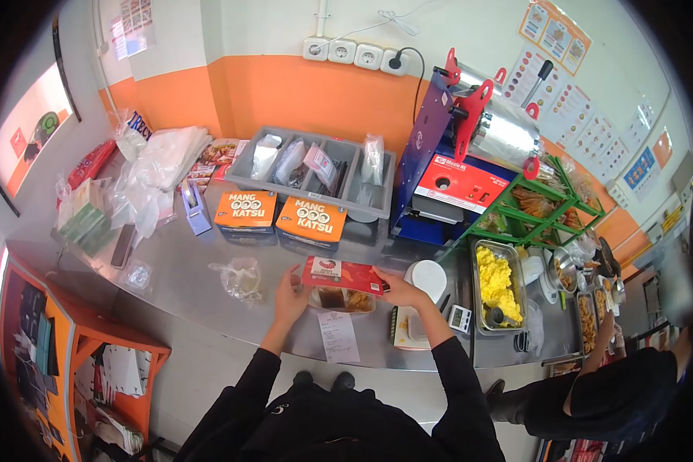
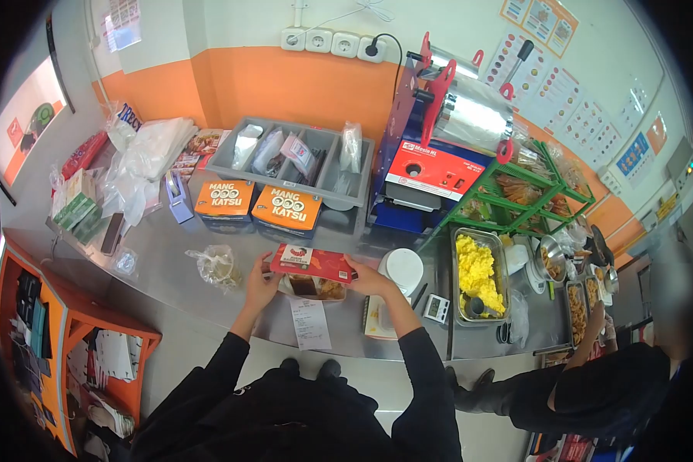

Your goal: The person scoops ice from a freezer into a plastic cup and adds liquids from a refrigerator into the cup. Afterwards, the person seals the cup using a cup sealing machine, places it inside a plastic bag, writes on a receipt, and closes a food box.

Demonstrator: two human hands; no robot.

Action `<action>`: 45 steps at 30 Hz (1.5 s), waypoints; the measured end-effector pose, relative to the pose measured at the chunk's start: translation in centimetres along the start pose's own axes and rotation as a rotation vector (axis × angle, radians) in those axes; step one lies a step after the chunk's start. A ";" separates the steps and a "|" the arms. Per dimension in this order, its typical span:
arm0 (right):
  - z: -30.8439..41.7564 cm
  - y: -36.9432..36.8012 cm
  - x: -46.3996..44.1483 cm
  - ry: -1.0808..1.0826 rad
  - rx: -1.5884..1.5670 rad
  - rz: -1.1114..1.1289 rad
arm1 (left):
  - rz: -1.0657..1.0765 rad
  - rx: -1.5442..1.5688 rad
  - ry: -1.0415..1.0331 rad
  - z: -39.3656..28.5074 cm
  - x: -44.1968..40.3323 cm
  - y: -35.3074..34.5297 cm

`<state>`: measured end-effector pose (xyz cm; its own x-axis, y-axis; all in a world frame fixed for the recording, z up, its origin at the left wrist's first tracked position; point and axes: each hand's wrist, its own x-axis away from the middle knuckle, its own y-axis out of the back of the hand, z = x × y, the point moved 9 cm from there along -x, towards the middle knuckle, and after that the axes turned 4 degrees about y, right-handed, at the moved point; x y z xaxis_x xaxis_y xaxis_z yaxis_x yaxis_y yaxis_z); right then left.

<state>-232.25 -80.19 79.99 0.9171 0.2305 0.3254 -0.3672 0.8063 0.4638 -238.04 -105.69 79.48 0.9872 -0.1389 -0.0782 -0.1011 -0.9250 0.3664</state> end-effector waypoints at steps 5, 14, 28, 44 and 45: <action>1.4 1.1 0.5 -0.008 0.000 -0.004 | 0.230 -0.069 -0.013 -1.0 -1.7 0.6; -0.9 1.9 -1.3 -0.053 0.060 -0.018 | 0.380 -0.022 0.135 0.1 -4.8 -0.8; -2.5 -2.6 -0.4 0.023 0.136 0.089 | 0.784 0.124 0.254 8.5 -4.5 -1.0; 0.3 -5.0 1.1 0.030 0.673 -0.308 | 0.521 -0.767 -0.352 -2.7 1.1 -2.4; -0.4 -5.4 0.7 0.039 0.697 -0.346 | 0.521 -0.759 -0.339 -2.5 0.9 -2.5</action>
<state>-229.60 -84.17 77.38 0.9973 0.0580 0.0448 -0.0606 0.3098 0.9489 -236.63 -102.62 80.86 0.7420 -0.6689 0.0439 -0.2908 -0.2622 0.9202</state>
